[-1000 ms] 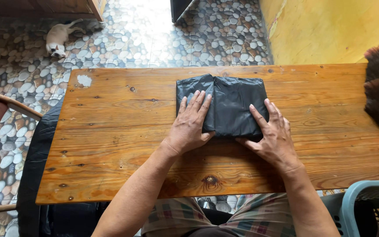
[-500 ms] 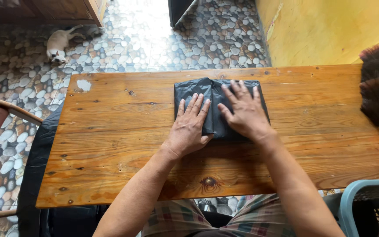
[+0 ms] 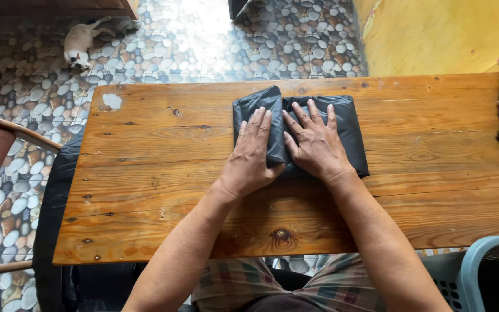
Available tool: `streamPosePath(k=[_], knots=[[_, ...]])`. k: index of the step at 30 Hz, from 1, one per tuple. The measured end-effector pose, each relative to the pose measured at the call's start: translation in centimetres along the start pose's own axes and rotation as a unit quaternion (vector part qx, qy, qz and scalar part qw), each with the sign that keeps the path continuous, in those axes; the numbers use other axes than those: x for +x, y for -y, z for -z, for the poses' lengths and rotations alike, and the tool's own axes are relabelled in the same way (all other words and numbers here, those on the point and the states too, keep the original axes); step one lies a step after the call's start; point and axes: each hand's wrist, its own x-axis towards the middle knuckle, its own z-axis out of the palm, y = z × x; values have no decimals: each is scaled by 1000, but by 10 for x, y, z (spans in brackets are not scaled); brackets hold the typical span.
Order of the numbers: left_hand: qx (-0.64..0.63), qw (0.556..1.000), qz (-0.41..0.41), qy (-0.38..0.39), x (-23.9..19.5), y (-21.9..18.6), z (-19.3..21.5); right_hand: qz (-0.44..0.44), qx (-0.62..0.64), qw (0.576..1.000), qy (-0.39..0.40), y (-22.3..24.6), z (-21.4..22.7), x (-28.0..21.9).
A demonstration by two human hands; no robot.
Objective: The person folds a black plastic bag on a wooden table, places it into a small black pouch, and secures the pouch with a blue strap. They then use a feather duster to clean the surface of a larger black bag before folding it.
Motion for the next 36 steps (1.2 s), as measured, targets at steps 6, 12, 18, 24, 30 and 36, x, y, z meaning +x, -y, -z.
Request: streamPosePath(k=[6, 12, 18, 24, 30, 36], knots=[[48, 998, 1, 35, -1, -5, 5, -72, 157, 983, -70, -19, 36, -17], [62, 998, 28, 13, 1, -7, 12, -246, 206, 943, 93, -60, 71, -104], [28, 994, 103, -38, -8, -35, 48, -153, 232, 960, 8, -60, 57, -110], [138, 982, 53, -118, -35, -1, 26, -165, 230, 959, -28, -60, 34, -108], [77, 978, 26, -194, -35, 6, 22, -165, 221, 959, -72, -75, 14, -109], [-40, 958, 80, -274, -35, 24, 26, -189, 255, 939, -132, -64, 12, -102]])
